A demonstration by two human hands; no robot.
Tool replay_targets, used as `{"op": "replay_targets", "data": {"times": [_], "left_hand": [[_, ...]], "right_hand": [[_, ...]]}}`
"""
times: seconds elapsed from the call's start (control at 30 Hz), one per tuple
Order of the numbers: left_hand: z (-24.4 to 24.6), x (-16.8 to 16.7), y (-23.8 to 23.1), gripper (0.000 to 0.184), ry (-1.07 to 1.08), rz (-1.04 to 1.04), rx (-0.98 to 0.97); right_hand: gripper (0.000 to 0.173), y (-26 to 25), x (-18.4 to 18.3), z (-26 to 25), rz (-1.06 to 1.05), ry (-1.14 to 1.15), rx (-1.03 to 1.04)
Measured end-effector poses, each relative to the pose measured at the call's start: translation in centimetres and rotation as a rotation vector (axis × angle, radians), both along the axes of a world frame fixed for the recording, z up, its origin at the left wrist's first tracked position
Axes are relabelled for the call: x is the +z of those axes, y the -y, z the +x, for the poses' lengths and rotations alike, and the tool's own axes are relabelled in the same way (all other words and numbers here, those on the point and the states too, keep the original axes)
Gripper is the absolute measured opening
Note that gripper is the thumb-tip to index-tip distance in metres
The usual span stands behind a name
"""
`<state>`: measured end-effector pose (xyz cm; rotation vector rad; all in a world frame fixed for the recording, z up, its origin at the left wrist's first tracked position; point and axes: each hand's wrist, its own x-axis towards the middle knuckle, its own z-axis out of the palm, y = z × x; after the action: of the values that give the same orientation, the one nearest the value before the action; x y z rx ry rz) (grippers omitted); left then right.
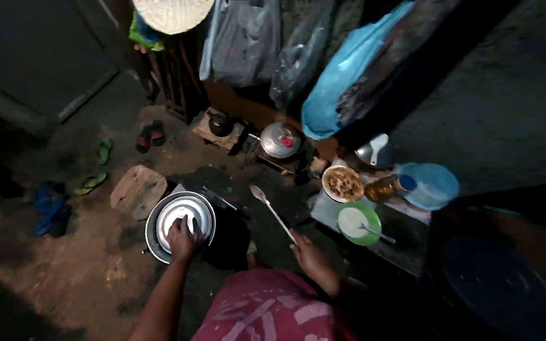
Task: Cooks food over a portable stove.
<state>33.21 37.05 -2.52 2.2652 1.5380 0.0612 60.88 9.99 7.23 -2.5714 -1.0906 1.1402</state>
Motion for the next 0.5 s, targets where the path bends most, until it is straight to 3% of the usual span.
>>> {"op": "replay_targets", "data": {"times": [0.2, 0.4, 0.5], "left_hand": [[-1.5, 1.8, 4.2, 0.06, 0.066, 0.073, -0.268], [-3.3, 4.2, 13.5, 0.058, -0.05, -0.283, -0.632], [-7.5, 1.3, 19.4, 0.046, -0.017, -0.422, -0.605]], "right_hand": [[0.052, 6.1, -0.8, -2.7, 0.091, -0.178, -0.247], [0.049, 12.0, -2.5, -2.9, 0.076, -0.495, -0.606], [0.045, 13.8, -2.6, -1.3, 0.165, -0.684, -0.799]]}}
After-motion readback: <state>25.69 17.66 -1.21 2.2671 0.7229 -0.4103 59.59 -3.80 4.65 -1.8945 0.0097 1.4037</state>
